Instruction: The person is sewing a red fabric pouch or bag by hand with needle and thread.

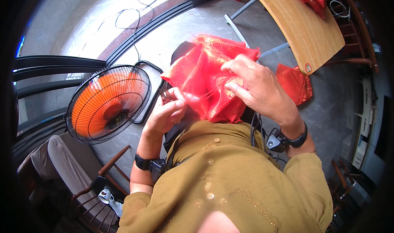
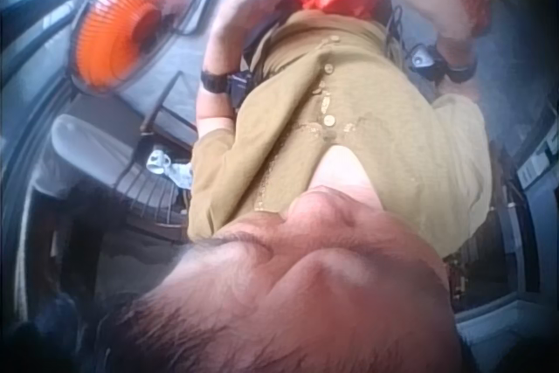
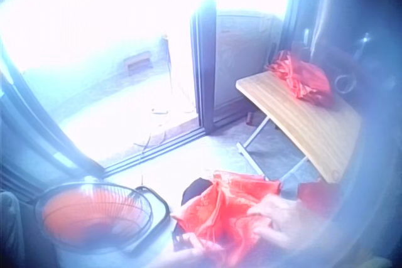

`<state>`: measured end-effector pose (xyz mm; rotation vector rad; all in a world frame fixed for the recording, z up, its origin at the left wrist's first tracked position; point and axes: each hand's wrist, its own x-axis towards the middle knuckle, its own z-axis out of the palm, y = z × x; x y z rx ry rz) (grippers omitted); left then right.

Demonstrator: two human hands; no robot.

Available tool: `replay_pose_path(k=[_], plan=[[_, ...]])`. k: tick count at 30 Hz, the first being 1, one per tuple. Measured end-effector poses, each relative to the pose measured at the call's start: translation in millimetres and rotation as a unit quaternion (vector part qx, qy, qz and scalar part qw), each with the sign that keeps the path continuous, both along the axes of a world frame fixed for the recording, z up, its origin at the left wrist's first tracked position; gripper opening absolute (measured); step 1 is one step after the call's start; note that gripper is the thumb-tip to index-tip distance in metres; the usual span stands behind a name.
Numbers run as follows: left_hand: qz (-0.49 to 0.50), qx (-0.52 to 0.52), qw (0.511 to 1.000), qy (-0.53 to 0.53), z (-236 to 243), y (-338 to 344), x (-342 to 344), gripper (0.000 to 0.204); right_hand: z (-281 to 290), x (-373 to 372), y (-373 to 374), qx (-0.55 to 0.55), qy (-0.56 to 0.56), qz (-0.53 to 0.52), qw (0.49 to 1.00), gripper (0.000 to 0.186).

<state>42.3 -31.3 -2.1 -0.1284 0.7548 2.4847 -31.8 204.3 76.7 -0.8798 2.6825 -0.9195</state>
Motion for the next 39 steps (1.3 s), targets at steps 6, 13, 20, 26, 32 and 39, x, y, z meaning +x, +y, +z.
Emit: replay_pose_path(k=[6, 13, 20, 26, 32, 39], plan=[[-0.001, -0.093, 0.995, 0.027, 5, -1, 2, 0.005, 17, 6, -26, -0.132, 0.065, 0.108, 0.983, 0.021], [-0.007, -0.226, 0.974, 0.031, 7, 2, 2, 0.009, -17, 11, -35, 0.028, 0.042, 0.183, 0.982, 0.015], [0.020, -0.113, 0.993, -0.019, 7, 0, 4, 0.031, -21, 10, -36, -0.065, 0.001, 0.102, 0.993, 0.008], [0.011, -0.072, 0.997, -0.030, -10, -4, 7, 0.037, -16, 13, -33, -0.039, -0.063, 0.089, 0.993, 0.011], [-0.020, -0.172, 0.985, 0.011, -3, 20, 8, 0.034, -19, 18, -36, -0.091, -0.107, 0.091, 0.986, 0.014], [0.011, -0.140, 0.990, 0.007, -10, 19, 12, 0.017, -4, 19, -27, -0.070, -0.062, 0.079, 0.992, 0.013]])
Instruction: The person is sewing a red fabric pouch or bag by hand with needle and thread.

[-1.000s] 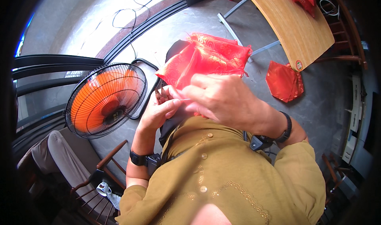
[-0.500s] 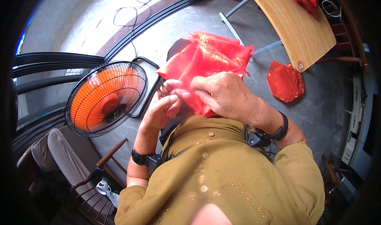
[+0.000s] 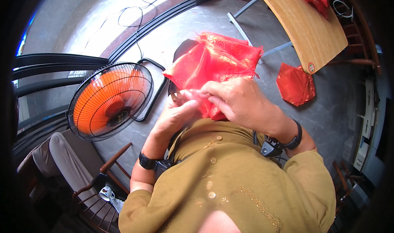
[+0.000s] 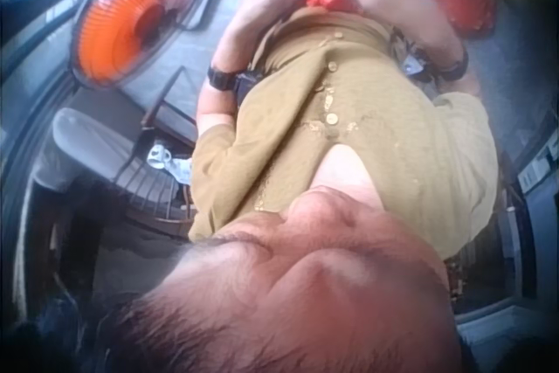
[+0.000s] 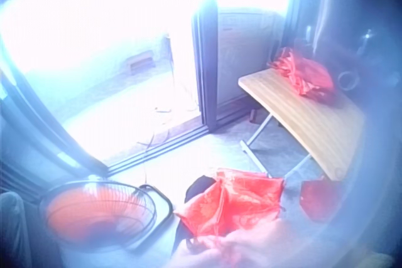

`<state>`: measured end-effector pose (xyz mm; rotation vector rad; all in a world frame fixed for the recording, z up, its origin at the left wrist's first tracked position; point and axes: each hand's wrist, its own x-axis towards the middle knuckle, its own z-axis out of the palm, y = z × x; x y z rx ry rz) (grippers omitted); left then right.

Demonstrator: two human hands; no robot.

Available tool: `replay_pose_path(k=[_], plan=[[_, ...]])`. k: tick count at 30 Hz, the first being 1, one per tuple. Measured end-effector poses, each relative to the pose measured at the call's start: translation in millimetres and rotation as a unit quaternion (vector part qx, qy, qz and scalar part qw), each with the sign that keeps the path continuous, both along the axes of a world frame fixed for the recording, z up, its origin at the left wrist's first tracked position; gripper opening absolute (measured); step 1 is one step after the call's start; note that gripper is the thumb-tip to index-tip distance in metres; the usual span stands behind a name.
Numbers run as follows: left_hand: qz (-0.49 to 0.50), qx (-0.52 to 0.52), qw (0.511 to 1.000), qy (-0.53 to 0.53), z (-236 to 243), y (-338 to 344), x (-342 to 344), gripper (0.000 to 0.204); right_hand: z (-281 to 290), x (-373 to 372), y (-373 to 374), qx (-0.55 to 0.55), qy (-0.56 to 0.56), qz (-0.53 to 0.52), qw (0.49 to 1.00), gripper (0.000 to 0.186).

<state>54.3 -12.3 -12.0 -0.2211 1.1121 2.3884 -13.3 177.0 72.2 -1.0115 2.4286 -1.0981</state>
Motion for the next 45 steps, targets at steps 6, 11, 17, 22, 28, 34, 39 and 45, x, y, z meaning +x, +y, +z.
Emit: replay_pose_path(k=[6, 11, 17, 22, 28, 34, 39, 45], plan=[[0.029, 0.066, 0.995, -0.066, 3, -20, 15, 0.004, -2, -12, 26, 0.049, -0.010, -0.024, 0.998, 0.008], [0.047, -0.016, 0.996, -0.069, -1, -31, 23, 0.008, 12, -21, 43, 0.003, -0.154, -0.115, 0.981, 0.004], [0.053, -0.081, 0.994, -0.046, -5, -35, 25, 0.020, 14, -24, 61, -0.083, -0.193, -0.178, 0.961, 0.005], [0.045, -0.080, 0.994, -0.058, -10, -42, 22, 0.029, 20, -32, 95, -0.136, -0.150, -0.233, 0.951, 0.008], [-0.011, -0.084, 0.995, -0.047, -9, -37, 16, 0.028, 50, -41, 177, -0.273, 0.013, -0.346, 0.898, 0.017], [0.021, -0.099, 0.993, -0.060, -9, -29, 5, 0.031, 55, -33, 224, -0.321, 0.073, -0.394, 0.858, 0.018], [0.064, -0.156, 0.979, -0.116, -20, -25, 3, 0.020, 21, -25, 188, -0.224, 0.057, -0.432, 0.872, 0.010], [0.153, -0.096, 0.971, -0.154, -11, -24, 22, 0.019, -37, -14, 92, -0.145, -0.070, -0.293, 0.942, 0.006]])
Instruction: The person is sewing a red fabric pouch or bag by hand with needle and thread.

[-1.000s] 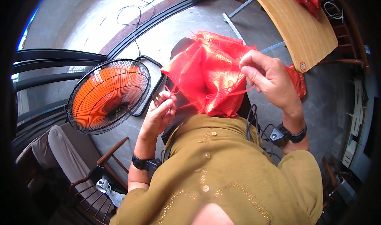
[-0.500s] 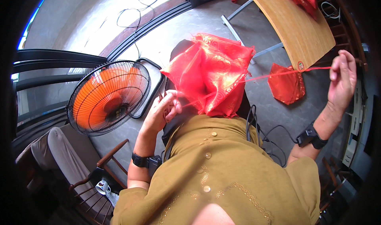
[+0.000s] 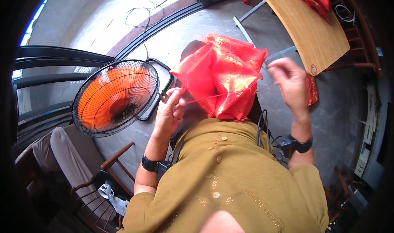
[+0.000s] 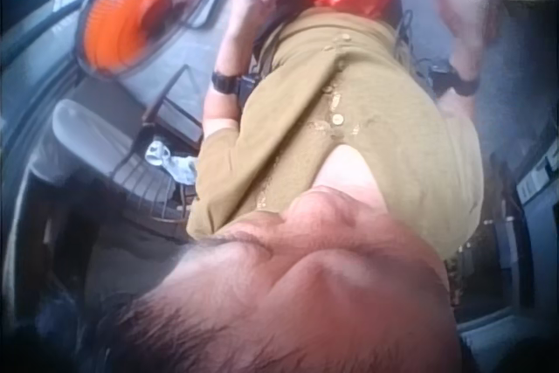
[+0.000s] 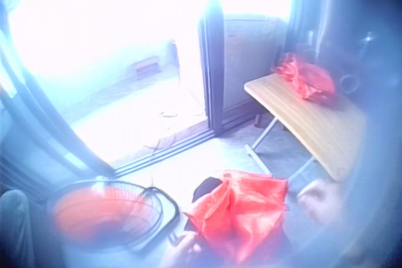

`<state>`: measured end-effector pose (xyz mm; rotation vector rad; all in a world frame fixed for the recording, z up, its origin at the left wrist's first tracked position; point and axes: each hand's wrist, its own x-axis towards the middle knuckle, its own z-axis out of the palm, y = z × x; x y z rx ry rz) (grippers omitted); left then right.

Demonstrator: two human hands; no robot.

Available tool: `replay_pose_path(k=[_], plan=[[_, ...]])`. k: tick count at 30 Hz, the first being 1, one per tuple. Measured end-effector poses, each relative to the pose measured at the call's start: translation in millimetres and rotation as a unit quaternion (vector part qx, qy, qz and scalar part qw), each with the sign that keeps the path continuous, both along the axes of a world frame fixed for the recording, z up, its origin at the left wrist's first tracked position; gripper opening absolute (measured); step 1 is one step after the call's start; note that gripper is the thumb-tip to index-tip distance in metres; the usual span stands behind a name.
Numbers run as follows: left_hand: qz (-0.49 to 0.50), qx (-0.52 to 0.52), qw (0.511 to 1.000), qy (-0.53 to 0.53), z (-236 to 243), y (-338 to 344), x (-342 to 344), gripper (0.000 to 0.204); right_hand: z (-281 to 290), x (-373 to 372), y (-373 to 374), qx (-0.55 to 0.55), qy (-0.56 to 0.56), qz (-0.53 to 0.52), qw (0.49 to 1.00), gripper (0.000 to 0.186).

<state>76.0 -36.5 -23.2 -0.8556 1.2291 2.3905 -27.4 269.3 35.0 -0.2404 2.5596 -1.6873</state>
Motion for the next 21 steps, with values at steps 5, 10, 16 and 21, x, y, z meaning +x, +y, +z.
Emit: replay_pose_path(k=[5, 10, 16, 21], plan=[[0.037, 0.030, 0.999, -0.009, 1, 0, 19, 0.015, -17, 17, -75, -0.085, -0.248, 0.167, 0.951, 0.002], [0.038, 0.021, 0.999, 0.032, -1, 6, 30, 0.010, -34, 24, -109, -0.153, -0.363, 0.264, 0.881, 0.007], [0.029, -0.167, 0.971, 0.166, 2, 9, 33, 0.006, -47, 27, -125, -0.209, -0.393, 0.272, 0.853, 0.019], [-0.060, -0.385, 0.857, 0.338, -6, 0, 32, 0.014, -47, 24, -129, -0.236, -0.418, 0.239, 0.844, 0.025]])
